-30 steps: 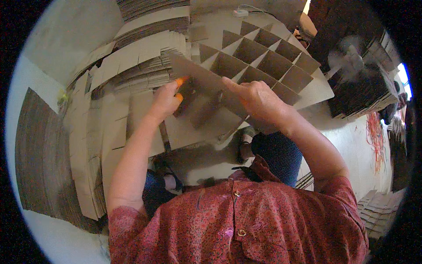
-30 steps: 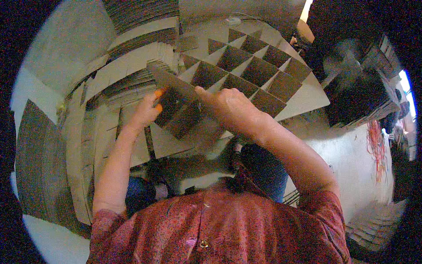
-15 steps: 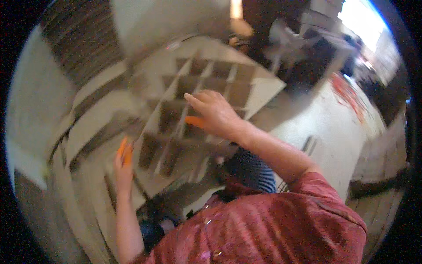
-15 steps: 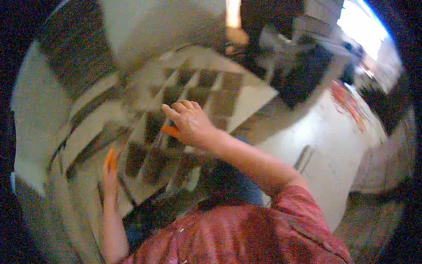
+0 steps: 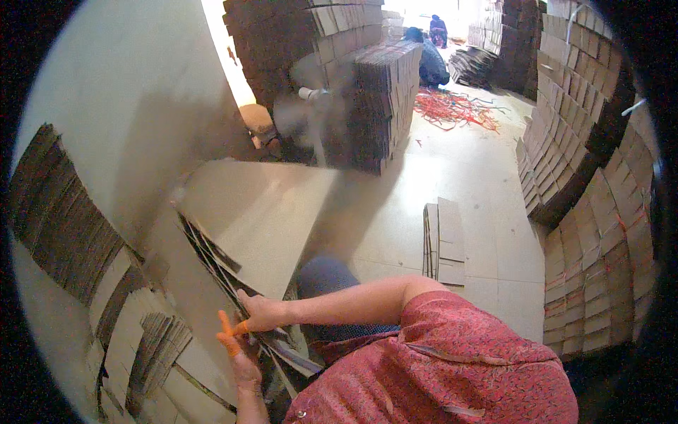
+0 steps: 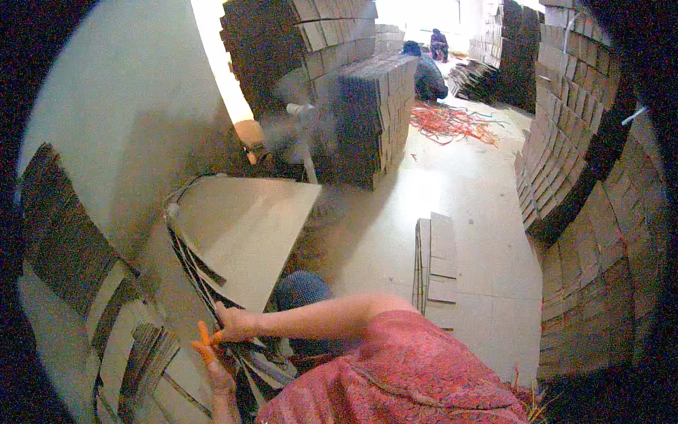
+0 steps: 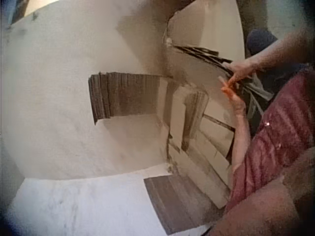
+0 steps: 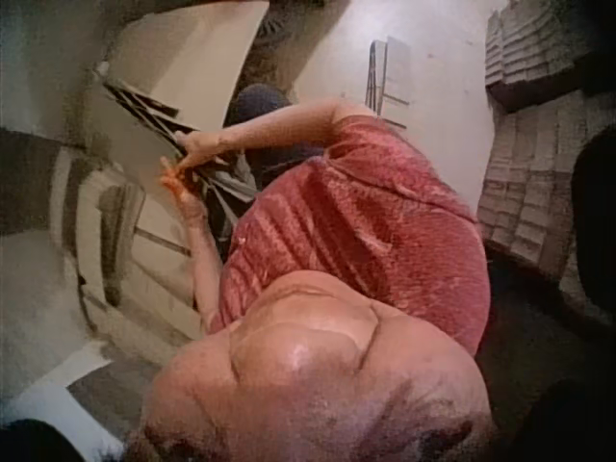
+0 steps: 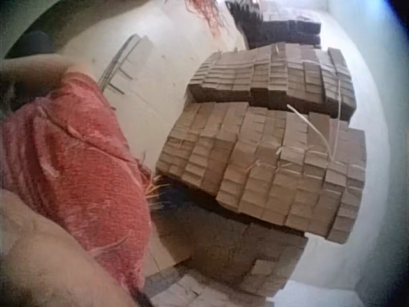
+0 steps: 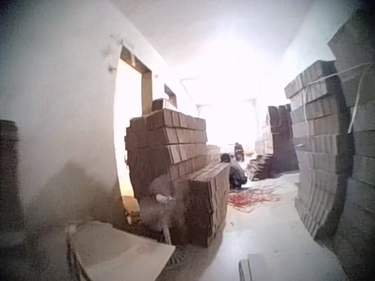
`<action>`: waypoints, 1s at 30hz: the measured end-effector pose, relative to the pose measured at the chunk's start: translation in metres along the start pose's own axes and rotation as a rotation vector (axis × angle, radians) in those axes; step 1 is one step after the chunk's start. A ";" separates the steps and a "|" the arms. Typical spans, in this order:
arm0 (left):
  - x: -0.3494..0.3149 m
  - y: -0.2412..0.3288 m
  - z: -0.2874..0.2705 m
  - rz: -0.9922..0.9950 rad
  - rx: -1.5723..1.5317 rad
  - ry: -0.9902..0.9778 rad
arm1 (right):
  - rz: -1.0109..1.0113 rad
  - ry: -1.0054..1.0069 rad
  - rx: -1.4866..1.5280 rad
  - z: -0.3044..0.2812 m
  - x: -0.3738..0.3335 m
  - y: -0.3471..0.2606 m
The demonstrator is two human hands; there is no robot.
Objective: The person sits on the floor and repeatedly folds pre-scored cardboard sheets into multi-compartment dividers. They use an orange utility knife to score or trim edges, then fold the panels into a grid-like structure and place the finished units into a stack.
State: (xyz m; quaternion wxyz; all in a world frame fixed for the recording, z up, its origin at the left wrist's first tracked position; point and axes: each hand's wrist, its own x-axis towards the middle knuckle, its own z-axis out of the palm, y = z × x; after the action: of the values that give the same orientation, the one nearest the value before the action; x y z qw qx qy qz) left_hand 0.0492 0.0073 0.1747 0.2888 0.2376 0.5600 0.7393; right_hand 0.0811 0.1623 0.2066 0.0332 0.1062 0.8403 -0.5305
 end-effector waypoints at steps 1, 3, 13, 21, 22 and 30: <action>0.006 -0.005 0.006 -0.016 0.020 0.003 | -0.037 0.047 0.054 -0.002 0.002 0.011; 0.010 -0.015 0.017 -0.050 0.059 0.005 | -0.109 0.146 0.158 -0.010 0.007 0.041; 0.001 -0.095 -0.102 0.100 0.620 0.362 | -0.489 1.030 0.062 -0.137 -0.141 0.023; -0.013 -0.045 -0.054 0.087 0.923 0.190 | 0.219 1.331 -0.641 -0.208 -0.272 0.197; -0.010 -0.058 -0.079 0.099 0.921 0.171 | 0.335 1.367 -0.638 -0.205 -0.278 0.218; 0.003 -0.058 -0.061 0.008 0.952 0.118 | 1.458 0.565 -0.305 -0.115 -0.349 0.461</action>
State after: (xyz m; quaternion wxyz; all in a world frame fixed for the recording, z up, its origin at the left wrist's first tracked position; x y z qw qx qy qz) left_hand 0.0150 -0.0210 0.1029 0.1128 0.3032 0.8508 0.4141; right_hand 0.5263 0.4066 -0.0930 0.1719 0.7540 0.5993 -0.2071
